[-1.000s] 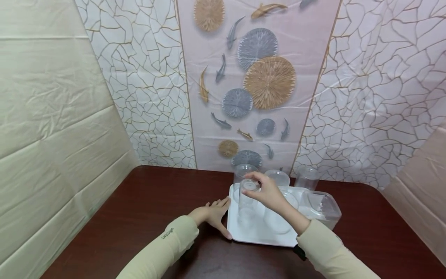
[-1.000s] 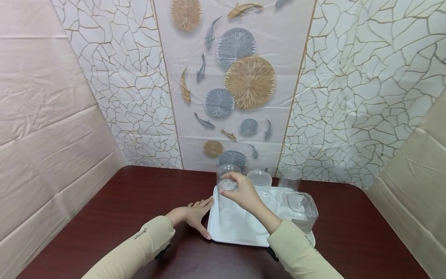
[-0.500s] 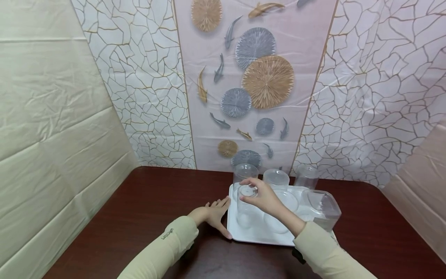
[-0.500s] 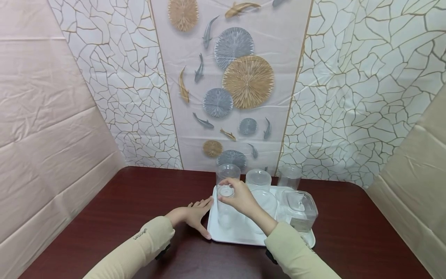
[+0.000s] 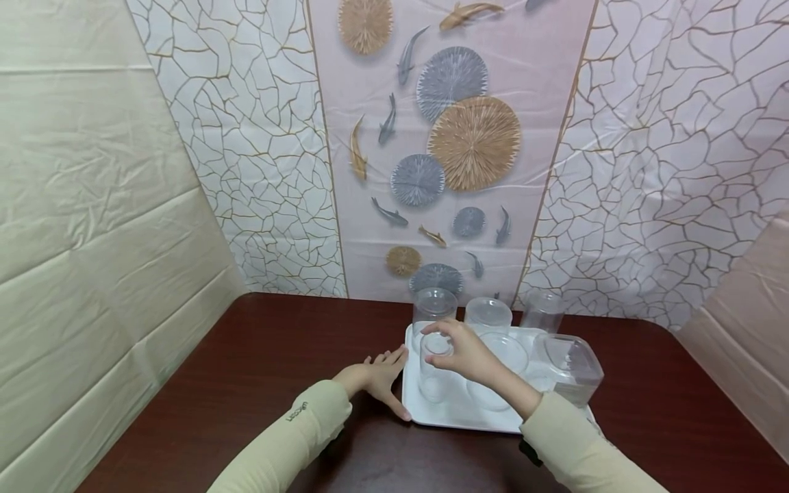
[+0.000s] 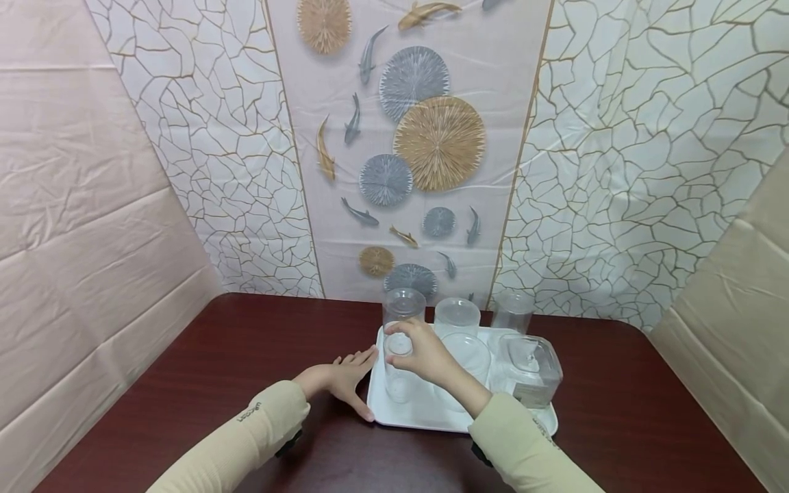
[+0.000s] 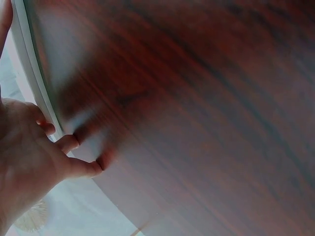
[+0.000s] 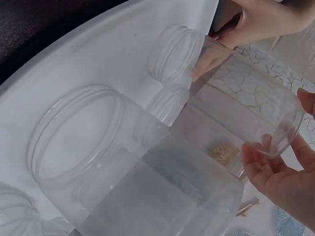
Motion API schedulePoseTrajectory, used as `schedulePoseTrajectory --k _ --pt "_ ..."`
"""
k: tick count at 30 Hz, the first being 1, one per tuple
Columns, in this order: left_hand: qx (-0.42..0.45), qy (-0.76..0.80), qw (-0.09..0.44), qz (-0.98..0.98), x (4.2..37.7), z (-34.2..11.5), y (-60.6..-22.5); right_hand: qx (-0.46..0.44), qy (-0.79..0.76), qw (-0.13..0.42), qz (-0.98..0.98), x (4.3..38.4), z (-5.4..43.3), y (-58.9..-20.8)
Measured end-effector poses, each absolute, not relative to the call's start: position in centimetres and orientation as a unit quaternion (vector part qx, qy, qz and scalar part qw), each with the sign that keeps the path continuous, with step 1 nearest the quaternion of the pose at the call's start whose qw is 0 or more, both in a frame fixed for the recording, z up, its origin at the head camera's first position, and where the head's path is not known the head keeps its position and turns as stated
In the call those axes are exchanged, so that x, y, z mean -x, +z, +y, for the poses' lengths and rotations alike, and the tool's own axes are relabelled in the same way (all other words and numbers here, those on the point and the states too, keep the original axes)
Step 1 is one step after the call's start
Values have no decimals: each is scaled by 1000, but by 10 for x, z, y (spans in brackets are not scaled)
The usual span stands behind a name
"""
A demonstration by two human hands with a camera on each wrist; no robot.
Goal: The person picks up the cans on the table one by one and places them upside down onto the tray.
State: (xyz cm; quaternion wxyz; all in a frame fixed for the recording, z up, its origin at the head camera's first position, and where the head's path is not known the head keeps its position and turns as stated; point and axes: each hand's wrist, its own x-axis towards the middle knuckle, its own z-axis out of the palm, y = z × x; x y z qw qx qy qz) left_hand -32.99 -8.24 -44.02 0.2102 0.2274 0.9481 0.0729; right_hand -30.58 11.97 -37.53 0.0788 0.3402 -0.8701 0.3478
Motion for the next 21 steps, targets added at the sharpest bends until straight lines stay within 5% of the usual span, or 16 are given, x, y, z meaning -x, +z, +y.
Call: schedulePoseTrajectory --k 12,21 --pt "-224 69 212 949 330 -85 -438 -291 262 122 -912 299 104 -376" --pt "-221 73 228 945 329 -82 -434 -277 271 80 -919 296 104 -370"
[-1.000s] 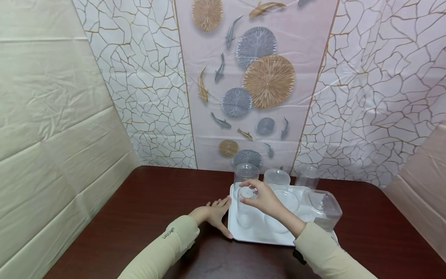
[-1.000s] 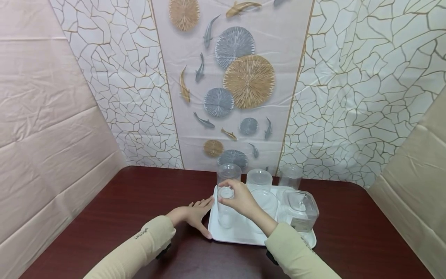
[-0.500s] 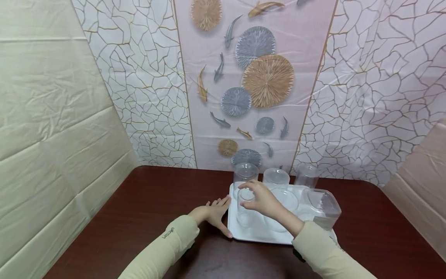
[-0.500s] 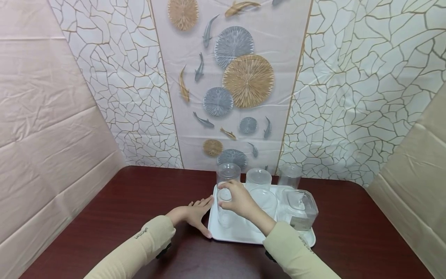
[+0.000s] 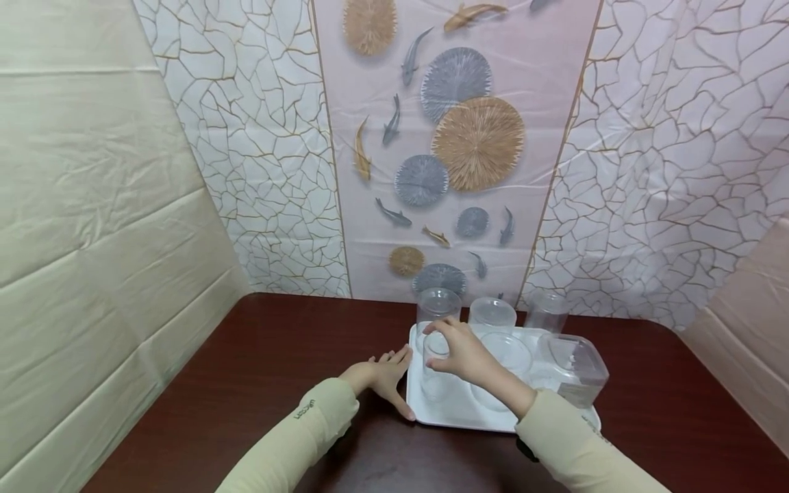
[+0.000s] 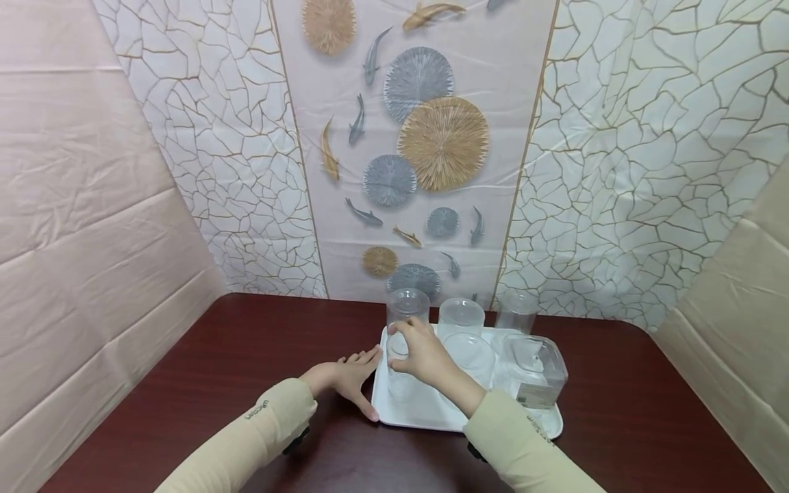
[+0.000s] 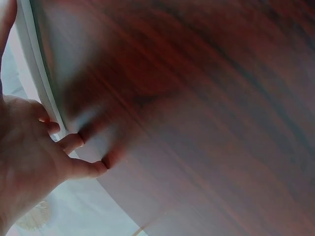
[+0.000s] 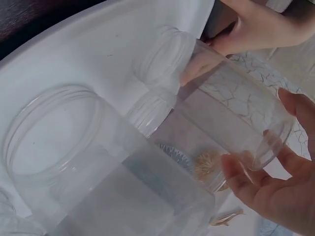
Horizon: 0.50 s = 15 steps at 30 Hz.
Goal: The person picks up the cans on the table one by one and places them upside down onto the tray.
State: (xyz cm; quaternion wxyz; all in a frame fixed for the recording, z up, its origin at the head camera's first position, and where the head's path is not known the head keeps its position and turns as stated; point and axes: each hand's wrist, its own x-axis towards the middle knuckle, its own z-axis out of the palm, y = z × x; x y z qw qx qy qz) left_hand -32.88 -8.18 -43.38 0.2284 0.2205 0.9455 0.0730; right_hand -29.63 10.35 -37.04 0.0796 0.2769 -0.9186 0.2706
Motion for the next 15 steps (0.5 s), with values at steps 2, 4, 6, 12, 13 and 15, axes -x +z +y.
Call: schedulePoseTrajectory --k 2,4,6,12,13,15 --pt "-221 71 228 945 329 -79 -433 -282 270 78 -917 295 107 -369" --pt "-220 67 230 946 329 -76 -431 -291 267 83 -915 292 111 -368" --pt "-222 62 232 945 328 -75 -429 -298 264 92 -913 287 116 -366" --pt "-253 68 247 933 323 -80 -421 -291 256 131 -913 270 139 -358" --pt "-262 80 244 930 322 -81 -419 -290 256 138 -912 267 144 -356" --pt "-282 101 218 929 321 -85 -415 -287 260 153 -909 262 156 -352"
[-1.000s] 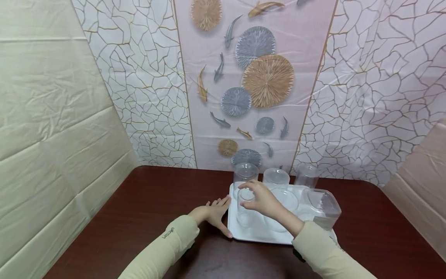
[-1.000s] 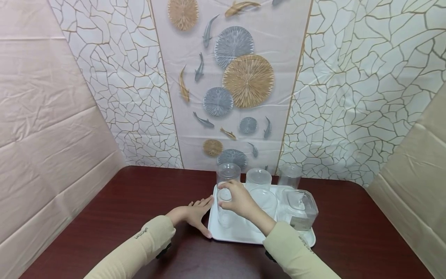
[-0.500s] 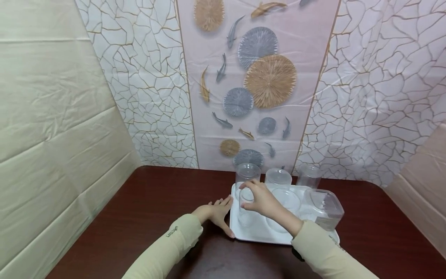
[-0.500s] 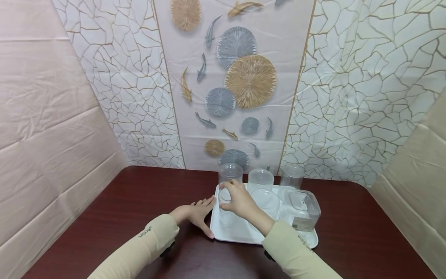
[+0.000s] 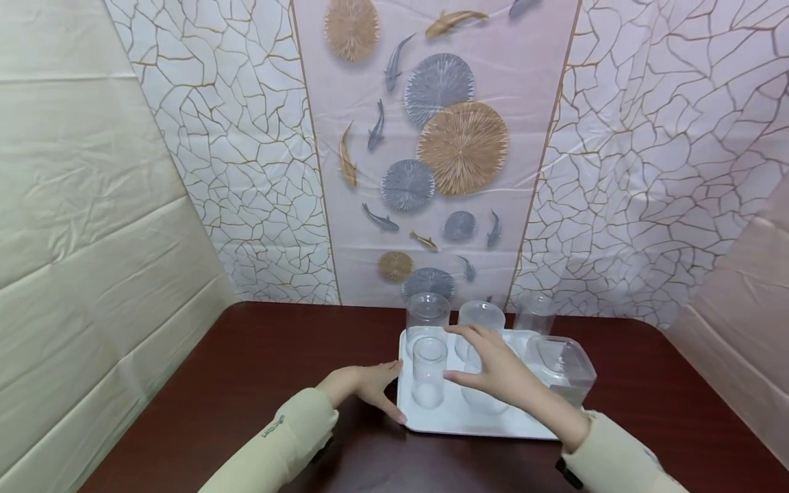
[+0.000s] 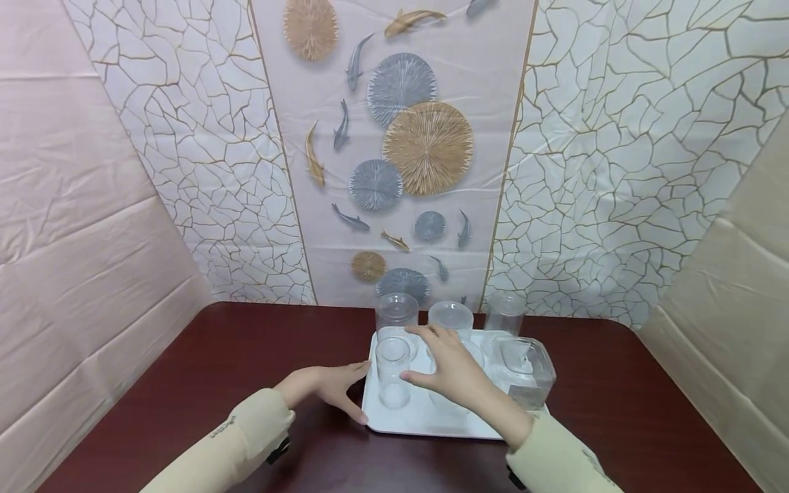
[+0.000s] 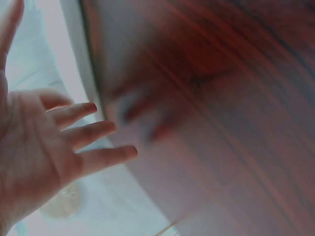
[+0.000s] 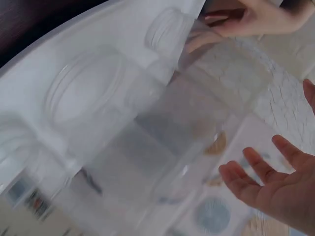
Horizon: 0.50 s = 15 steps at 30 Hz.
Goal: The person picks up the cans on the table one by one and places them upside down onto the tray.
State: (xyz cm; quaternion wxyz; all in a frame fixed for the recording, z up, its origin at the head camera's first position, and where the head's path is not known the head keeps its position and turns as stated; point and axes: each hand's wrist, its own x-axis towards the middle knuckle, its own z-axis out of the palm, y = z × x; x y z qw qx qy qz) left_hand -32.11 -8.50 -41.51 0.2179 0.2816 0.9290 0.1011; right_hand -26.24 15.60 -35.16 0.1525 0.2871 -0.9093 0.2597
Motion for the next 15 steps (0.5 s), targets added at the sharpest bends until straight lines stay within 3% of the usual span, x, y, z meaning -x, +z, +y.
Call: schedulePoseTrajectory --k 5,11,15 --pt "-293 143 71 943 312 -105 -404 -295 287 211 -887 249 189 -346" --pt "-250 210 -153 933 294 -135 -391 -273 312 361 -835 234 240 -352" --pt "-218 225 -264 912 287 -159 -389 -240 334 426 -806 229 280 -364"
